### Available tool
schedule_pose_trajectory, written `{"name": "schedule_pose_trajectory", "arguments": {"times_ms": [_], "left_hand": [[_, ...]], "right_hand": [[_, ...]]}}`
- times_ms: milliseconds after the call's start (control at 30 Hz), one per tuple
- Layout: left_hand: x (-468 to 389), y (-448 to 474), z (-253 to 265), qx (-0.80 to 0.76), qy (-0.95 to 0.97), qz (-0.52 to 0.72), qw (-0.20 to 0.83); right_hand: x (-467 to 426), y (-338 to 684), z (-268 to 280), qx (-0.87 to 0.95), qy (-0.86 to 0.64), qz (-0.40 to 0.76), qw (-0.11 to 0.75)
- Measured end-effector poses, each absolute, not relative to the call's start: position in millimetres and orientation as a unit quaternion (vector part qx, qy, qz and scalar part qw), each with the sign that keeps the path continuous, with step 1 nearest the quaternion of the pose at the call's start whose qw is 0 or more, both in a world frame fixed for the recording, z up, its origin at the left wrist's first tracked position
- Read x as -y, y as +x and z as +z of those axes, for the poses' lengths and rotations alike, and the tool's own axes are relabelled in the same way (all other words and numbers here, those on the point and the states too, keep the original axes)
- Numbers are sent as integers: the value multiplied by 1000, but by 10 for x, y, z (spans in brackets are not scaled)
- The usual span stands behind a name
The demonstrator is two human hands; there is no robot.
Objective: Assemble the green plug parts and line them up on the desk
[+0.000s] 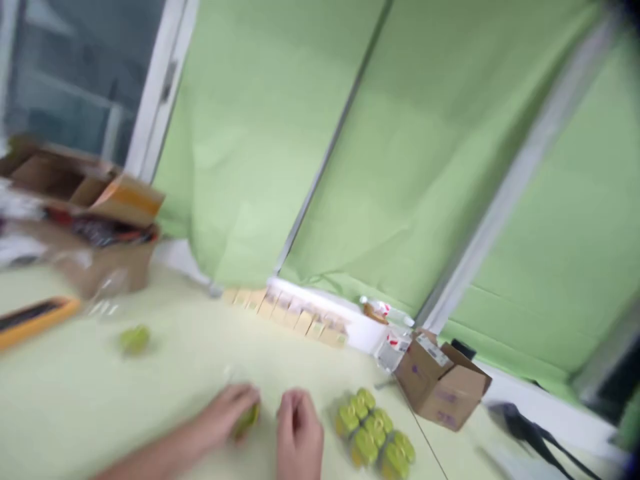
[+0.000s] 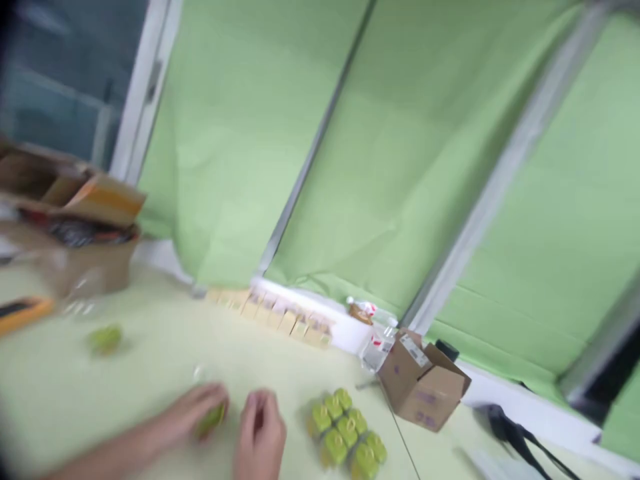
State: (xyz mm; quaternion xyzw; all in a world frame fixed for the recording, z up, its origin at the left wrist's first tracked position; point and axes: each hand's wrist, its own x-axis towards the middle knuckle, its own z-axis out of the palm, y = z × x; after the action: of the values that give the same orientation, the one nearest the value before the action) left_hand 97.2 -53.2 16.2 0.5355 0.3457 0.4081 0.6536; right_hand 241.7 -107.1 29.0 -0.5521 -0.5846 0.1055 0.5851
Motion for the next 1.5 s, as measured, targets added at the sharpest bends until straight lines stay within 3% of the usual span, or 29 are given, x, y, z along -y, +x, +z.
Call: {"name": "schedule_pose_trajectory", "arguments": {"times_ms": [233,567,967,1367,1500], "left_hand": [[538,729,176,-378,506,404,662],[601,788,184,-240,436,477,725],[715,858,216,-252,573,471,621],[758,941,136,-300,554,527,571],[769,947,139,-284,559,528,572]], "right_hand": [[1119,2275,315,617,-541,210,531],[1205,2186,374,668,-597,58,441],[1145,2256,349,633,-611,44,472],[1113,2127,294,508,-558,284,591],[1104,2128,297,490,-555,294,605]]}}
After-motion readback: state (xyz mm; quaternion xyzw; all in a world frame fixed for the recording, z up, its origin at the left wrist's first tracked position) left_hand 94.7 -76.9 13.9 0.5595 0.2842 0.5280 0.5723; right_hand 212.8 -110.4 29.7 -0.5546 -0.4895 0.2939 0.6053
